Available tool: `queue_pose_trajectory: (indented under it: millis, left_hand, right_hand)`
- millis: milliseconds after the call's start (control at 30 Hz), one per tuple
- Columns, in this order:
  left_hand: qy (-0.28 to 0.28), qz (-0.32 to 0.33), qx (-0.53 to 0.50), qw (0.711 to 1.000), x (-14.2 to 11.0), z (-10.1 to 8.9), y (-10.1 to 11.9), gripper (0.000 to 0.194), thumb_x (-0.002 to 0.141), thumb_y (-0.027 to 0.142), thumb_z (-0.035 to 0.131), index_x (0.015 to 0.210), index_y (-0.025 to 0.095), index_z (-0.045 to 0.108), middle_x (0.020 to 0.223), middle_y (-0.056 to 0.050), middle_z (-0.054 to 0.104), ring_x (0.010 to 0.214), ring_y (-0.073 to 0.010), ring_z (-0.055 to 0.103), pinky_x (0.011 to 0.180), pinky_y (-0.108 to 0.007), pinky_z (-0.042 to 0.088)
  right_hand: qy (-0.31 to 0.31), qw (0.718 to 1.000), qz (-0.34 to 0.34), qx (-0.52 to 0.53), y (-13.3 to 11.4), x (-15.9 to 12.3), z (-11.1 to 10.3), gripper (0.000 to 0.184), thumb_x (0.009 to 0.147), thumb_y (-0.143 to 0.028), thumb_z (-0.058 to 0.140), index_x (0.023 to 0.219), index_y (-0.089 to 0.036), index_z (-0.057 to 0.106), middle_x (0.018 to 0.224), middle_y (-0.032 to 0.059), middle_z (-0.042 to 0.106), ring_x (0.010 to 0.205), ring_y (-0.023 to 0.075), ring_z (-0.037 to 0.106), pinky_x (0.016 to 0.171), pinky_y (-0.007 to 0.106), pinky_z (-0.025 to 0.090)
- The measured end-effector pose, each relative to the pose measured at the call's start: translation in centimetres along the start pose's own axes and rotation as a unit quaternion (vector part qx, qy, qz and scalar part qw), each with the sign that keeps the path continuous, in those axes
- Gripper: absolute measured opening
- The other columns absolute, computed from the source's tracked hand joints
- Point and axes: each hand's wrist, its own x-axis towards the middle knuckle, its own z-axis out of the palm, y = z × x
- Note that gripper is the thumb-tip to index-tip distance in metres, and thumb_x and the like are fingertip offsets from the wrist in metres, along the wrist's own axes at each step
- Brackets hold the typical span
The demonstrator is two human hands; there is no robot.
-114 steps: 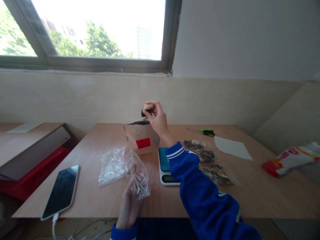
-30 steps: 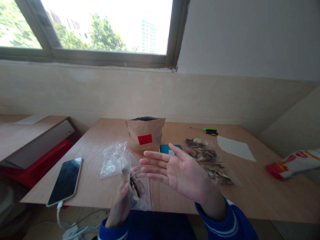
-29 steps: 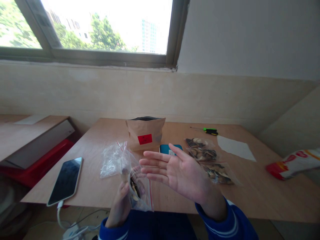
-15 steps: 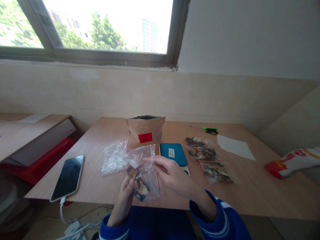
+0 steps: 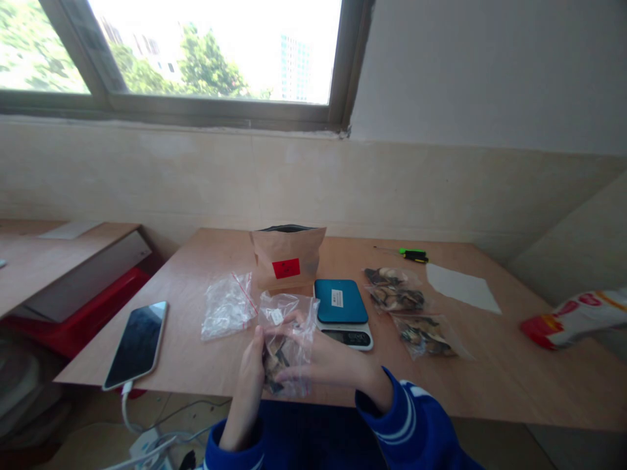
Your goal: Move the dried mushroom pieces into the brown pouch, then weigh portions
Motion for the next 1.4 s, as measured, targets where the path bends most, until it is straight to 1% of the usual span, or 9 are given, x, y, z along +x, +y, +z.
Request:
queue_pose_trajectory:
  millis: [167,400,567,633,767,900,1067,1267,1400]
  left_hand:
    - [-0.016,0.038,0.011,0.999,-0.6,1.0,1.0,0.025,0.079,0.039,0.069,0.086,0.015,0.075,0.091,-0.008,0.076,0.094,-0.0211,0.07,0.085,-0.025,0.053]
    - [-0.019,0.028,0.034,0.999,0.0,0.6,0.2,0.045,0.074,0.057,0.068,0.087,0.015,0.075,0.088,-0.009,0.076,0.09,-0.0241,0.071,0.076,-0.029,0.056]
    - [-0.009,0.021,0.02,1.0,0.2,0.9,0.1,0.039,0.074,0.054,0.068,0.087,0.017,0.074,0.084,-0.008,0.076,0.087,-0.024,0.071,0.072,-0.031,0.056]
    - [-0.006,0.02,0.012,1.0,0.0,1.1,0.2,0.04,0.074,0.054,0.068,0.087,0.018,0.073,0.079,-0.006,0.075,0.075,-0.0215,0.07,0.065,-0.029,0.056]
    - [0.0,-0.015,0.004,1.0,0.1,1.1,0.1,0.044,0.074,0.059,0.066,0.084,0.016,0.073,0.063,-0.004,0.071,0.052,-0.0167,0.064,0.047,-0.025,0.05]
    - [-0.022,-0.039,-0.025,0.999,0.5,1.3,-0.5,0.039,0.075,0.05,0.068,0.096,0.018,0.074,0.073,-0.007,0.074,0.078,-0.0247,0.072,0.061,-0.029,0.056]
    - [-0.049,-0.08,-0.015,0.995,0.4,1.2,-0.9,0.05,0.075,0.052,0.066,0.107,0.014,0.071,0.078,-0.01,0.075,0.074,-0.0259,0.073,0.057,-0.031,0.057]
    - [-0.056,-0.079,-0.038,0.995,0.1,1.0,-0.4,0.05,0.076,0.053,0.065,0.104,0.013,0.071,0.075,-0.01,0.075,0.075,-0.0259,0.073,0.057,-0.029,0.057]
    - [-0.031,-0.081,-0.048,0.995,0.0,1.3,0.1,0.049,0.077,0.055,0.063,0.104,0.015,0.071,0.075,-0.007,0.075,0.076,-0.0239,0.072,0.062,-0.03,0.057]
  right_hand:
    - [0.047,0.999,-0.006,0.014,0.3,0.6,0.6,0.017,0.08,-0.023,0.072,0.093,-0.017,0.064,0.109,0.0062,0.061,0.106,0.0205,0.056,0.098,0.036,0.044]
    - [0.063,0.996,-0.006,0.062,0.5,0.7,0.8,0.015,0.086,-0.031,0.066,0.094,-0.019,0.068,0.105,0.0046,0.069,0.103,0.0193,0.063,0.094,0.034,0.046]
    - [0.126,0.989,0.011,0.072,0.8,0.4,0.2,0.019,0.085,-0.033,0.067,0.096,-0.019,0.072,0.103,0.0053,0.071,0.099,0.0198,0.065,0.09,0.032,0.048]
    - [0.152,0.986,0.019,0.058,1.1,0.3,-0.1,0.02,0.084,-0.033,0.068,0.096,-0.017,0.072,0.101,0.0064,0.071,0.095,0.0194,0.065,0.085,0.031,0.049]
    - [0.126,0.991,0.006,0.05,1.2,0.3,-0.3,0.021,0.086,-0.036,0.066,0.096,-0.019,0.073,0.104,0.0062,0.07,0.095,0.0188,0.065,0.085,0.03,0.049]
    - [0.054,0.997,-0.018,0.053,1.0,0.6,0.3,0.022,0.09,-0.033,0.061,0.107,-0.025,0.072,0.11,0.0044,0.07,0.106,0.0201,0.062,0.096,0.034,0.047]
    - [-0.008,1.0,-0.019,0.017,1.2,1.0,1.1,0.025,0.09,-0.02,0.058,0.112,-0.025,0.071,0.111,0.0048,0.069,0.103,0.0197,0.064,0.094,0.032,0.049]
    - [-0.005,0.996,-0.048,-0.07,1.7,0.8,0.7,0.028,0.093,-0.014,0.052,0.115,-0.023,0.068,0.11,0.0066,0.068,0.105,0.0199,0.063,0.095,0.033,0.049]
    - [0.078,0.992,-0.055,-0.081,1.4,0.5,-0.9,0.021,0.093,-0.026,0.055,0.106,-0.018,0.07,0.104,0.0081,0.065,0.098,0.0183,0.062,0.088,0.029,0.051]
